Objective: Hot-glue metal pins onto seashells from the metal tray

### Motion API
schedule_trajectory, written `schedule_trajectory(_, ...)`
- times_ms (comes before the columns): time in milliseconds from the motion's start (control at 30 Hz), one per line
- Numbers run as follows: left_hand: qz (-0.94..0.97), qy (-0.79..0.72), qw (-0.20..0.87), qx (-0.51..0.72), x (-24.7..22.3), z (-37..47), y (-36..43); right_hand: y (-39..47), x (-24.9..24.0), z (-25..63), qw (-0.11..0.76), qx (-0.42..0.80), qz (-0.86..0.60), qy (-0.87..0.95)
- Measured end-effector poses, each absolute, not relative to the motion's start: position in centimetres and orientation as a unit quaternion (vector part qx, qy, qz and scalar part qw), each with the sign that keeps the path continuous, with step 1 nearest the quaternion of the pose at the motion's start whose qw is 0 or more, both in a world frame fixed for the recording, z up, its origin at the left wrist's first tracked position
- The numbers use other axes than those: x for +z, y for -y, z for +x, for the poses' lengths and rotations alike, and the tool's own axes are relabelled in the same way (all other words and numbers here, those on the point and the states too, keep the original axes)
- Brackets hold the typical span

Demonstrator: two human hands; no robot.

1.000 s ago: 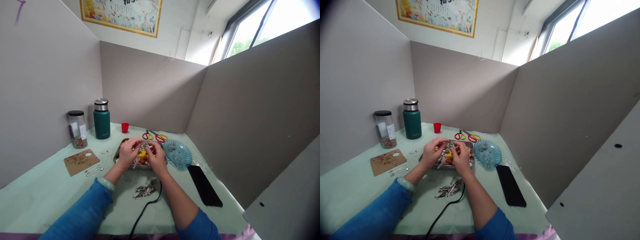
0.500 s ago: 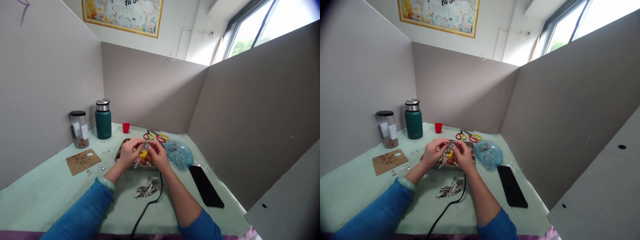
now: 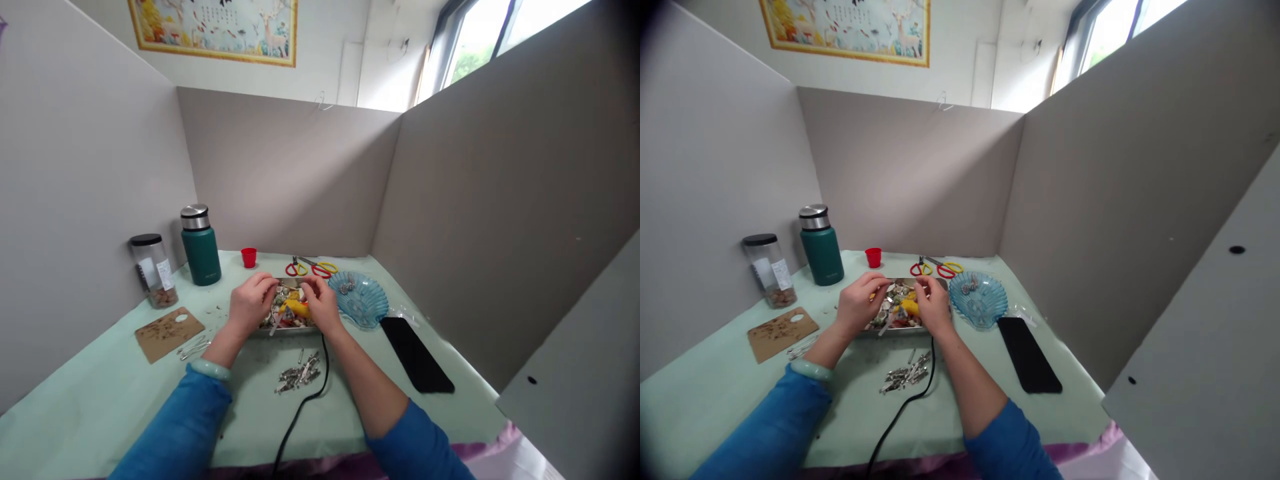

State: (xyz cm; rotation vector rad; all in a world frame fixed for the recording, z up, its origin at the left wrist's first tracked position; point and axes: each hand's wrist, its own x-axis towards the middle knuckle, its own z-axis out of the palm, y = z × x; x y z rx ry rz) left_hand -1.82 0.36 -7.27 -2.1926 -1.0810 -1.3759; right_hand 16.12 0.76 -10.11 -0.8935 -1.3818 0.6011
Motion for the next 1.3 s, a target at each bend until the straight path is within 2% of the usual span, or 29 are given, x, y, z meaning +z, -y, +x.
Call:
schedule_trajectory(133,-0.759,0.402,0.152,-0.489,-7.4,-2.3,-1.0,-1.0,-10.3,16.5,0.616,0.203,-0.421,0.634)
schedule_trajectory(233,-0.756,0.405,0.112,-0.503,-7.4,-2.3,-1.1,-0.7,-9.7,17.0,0.558,0.144,-0.426,0.697)
schedule_trajectory(300,-0.758,0.406,0.086,-0.504,-7.5,-2.1,-1.1,-0.3,-9.0,17.5,0.480,0.112,-0.434,0.754)
schedule_trajectory(533,-0.741,0.417,-0.055,-0.523,-8.2,-1.0,-1.1,1.1,-6.1,18.0,0.122,0.006,-0.424,0.897)
schedule_trajectory(633,-0.716,0.433,-0.131,-0.532,-8.5,-0.7,-1.2,1.1,-5.4,17.0,0.051,-0.049,-0.407,0.911)
schedule_trajectory(733,-0.675,0.428,-0.229,-0.556,-8.5,-0.4,-1.2,0.6,-4.9,16.6,0.018,-0.091,-0.376,0.922)
schedule_trajectory(833,-0.612,0.411,-0.335,-0.587,-8.2,-0.2,-1.0,0.1,-4.4,17.5,0.063,-0.026,-0.353,0.933)
schedule_trajectory(900,-0.572,0.395,-0.386,-0.606,-7.9,-0.1,-0.9,0.1,-4.2,18.2,0.168,0.082,-0.352,0.917)
schedule_trajectory(1000,-0.531,0.362,-0.447,-0.623,-7.5,0.0,-0.5,0.1,-4.7,18.3,0.370,0.323,-0.347,0.799)
schedule_trajectory(1100,-0.493,0.325,-0.499,-0.634,-7.1,0.2,-0.1,0.0,-6.1,16.8,0.480,0.530,-0.291,0.635)
schedule_trajectory(1200,-0.469,0.298,-0.532,-0.639,-6.9,0.3,0.1,-0.1,-7.3,15.1,0.537,0.567,-0.271,0.562)
schedule_trajectory(1300,-0.473,0.288,-0.534,-0.638,-7.0,0.4,0.1,0.1,-7.9,14.6,0.551,0.482,-0.291,0.616)
